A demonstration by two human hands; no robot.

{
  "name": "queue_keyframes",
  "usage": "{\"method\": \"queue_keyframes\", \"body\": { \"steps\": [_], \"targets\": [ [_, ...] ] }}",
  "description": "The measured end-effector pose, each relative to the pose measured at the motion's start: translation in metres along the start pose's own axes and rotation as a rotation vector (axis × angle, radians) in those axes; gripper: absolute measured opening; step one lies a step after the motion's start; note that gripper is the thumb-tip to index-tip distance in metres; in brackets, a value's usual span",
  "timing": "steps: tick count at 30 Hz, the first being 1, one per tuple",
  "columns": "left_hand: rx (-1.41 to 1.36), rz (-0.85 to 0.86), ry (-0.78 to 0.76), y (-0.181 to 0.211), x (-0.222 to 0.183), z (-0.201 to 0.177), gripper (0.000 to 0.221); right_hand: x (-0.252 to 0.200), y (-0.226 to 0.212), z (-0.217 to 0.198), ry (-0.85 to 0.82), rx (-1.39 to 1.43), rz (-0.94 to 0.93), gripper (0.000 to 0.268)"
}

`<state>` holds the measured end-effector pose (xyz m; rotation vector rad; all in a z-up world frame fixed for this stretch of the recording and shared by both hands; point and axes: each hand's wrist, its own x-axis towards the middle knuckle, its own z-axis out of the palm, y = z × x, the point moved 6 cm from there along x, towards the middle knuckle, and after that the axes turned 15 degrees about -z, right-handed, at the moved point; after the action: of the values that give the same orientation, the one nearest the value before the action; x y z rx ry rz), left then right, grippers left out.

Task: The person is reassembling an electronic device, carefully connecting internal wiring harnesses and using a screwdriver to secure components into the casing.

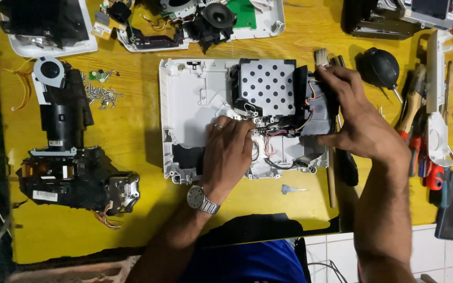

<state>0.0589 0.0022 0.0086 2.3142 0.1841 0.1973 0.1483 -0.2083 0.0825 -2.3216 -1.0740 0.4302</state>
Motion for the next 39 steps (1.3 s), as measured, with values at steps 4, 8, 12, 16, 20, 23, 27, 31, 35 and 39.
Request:
{"method": "queue_keyframes", "body": {
  "steps": [4,8,12,16,20,23,27,31,35,39],
  "targets": [
    [0.015,0.076,0.024,0.003,-0.001,0.001,0.024,-0.003,0.007,0.003,0.068,0.005,-0.084,0.126],
    [0.021,0.047,-0.016,-0.002,0.000,0.010,0.019,-0.005,0.013,0.002,0.091,0.032,-0.042,0.126],
    [0.009,0.050,0.011,0.001,-0.001,0.005,0.012,0.000,0.010,-0.004,0.107,-0.016,-0.060,0.126],
    [0.011,0.056,0.028,0.003,-0.001,0.002,0.016,0.006,0.016,-0.009,0.145,-0.002,-0.120,0.123],
    [0.005,0.029,0.024,0.002,0.000,0.002,0.013,0.007,0.021,-0.009,0.135,0.018,-0.121,0.123],
    [-0.023,0.008,-0.001,0.004,0.001,-0.001,0.013,0.004,0.023,-0.006,0.165,0.010,-0.191,0.113],
    [-0.027,-0.006,-0.021,0.005,0.001,-0.003,0.014,0.004,0.022,-0.004,0.230,0.032,-0.264,0.104],
    [-0.039,0.034,0.021,0.007,0.001,-0.006,0.011,0.007,0.027,0.006,0.218,0.012,-0.266,0.102],
    [-0.039,0.044,0.031,0.007,0.000,-0.006,0.009,0.011,0.028,0.008,0.122,0.021,-0.184,0.109],
    [-0.027,0.029,0.045,0.004,0.000,-0.005,0.009,0.016,0.018,0.000,0.028,0.083,-0.028,0.116]
  ]
}}
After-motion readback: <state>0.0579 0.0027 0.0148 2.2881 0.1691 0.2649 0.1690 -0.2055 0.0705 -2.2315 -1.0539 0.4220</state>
